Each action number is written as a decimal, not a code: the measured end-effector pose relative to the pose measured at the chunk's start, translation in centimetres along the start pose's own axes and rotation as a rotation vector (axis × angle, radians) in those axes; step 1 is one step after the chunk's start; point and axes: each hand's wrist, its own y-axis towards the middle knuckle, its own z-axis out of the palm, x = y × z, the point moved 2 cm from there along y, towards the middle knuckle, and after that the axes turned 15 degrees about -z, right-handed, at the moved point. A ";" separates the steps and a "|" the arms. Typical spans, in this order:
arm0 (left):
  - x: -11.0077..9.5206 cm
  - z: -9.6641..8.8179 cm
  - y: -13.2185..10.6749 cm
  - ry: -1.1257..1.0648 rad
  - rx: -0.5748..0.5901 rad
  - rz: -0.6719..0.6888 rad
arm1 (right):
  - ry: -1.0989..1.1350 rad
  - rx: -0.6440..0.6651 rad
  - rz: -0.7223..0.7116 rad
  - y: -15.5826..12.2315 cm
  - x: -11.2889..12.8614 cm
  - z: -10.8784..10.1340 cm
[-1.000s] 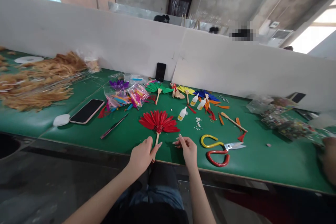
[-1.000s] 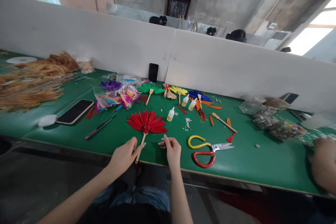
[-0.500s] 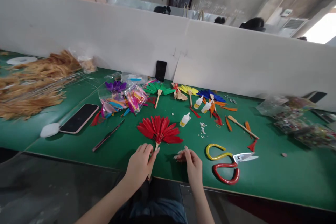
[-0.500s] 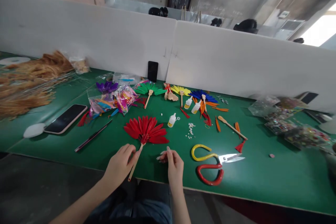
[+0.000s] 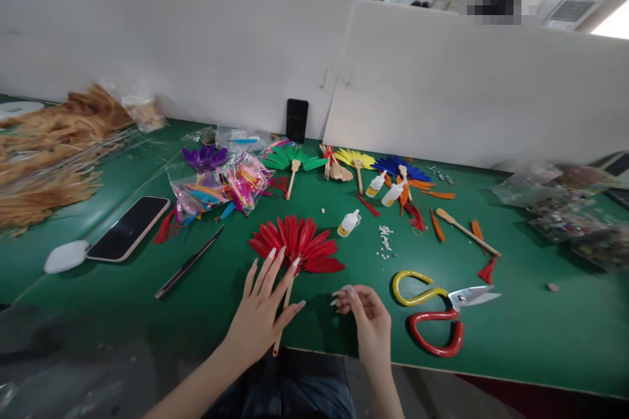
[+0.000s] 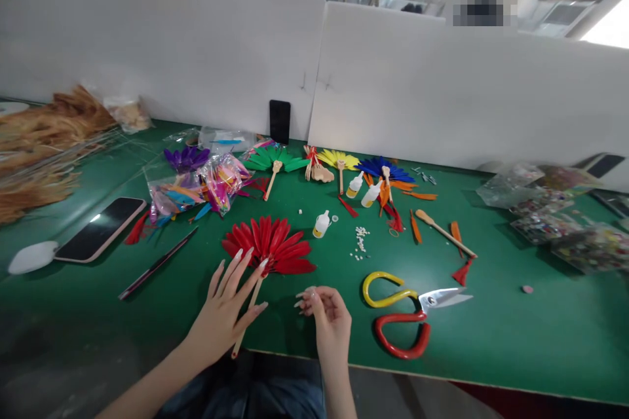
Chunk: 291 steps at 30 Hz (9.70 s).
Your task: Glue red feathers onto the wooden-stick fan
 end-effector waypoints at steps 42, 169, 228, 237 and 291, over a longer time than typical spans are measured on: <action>17.2 -4.3 16.6 -0.165 -0.134 -0.650 | -0.053 0.488 -0.060 6.0 4.1 8.9; 7.7 -6.8 15.6 -0.766 0.674 0.097 | -0.385 -0.308 -0.440 11.8 1.2 11.8; 7.7 -10.2 5.2 -0.677 -0.461 -0.381 | 0.008 0.294 -0.123 -0.9 6.0 1.5; -2.0 -6.2 0.1 -0.684 -0.351 -0.069 | 0.072 0.336 0.045 0.0 5.0 3.6; 1.4 -1.0 0.9 -0.314 0.238 0.000 | -0.277 0.472 -0.169 10.3 2.0 4.5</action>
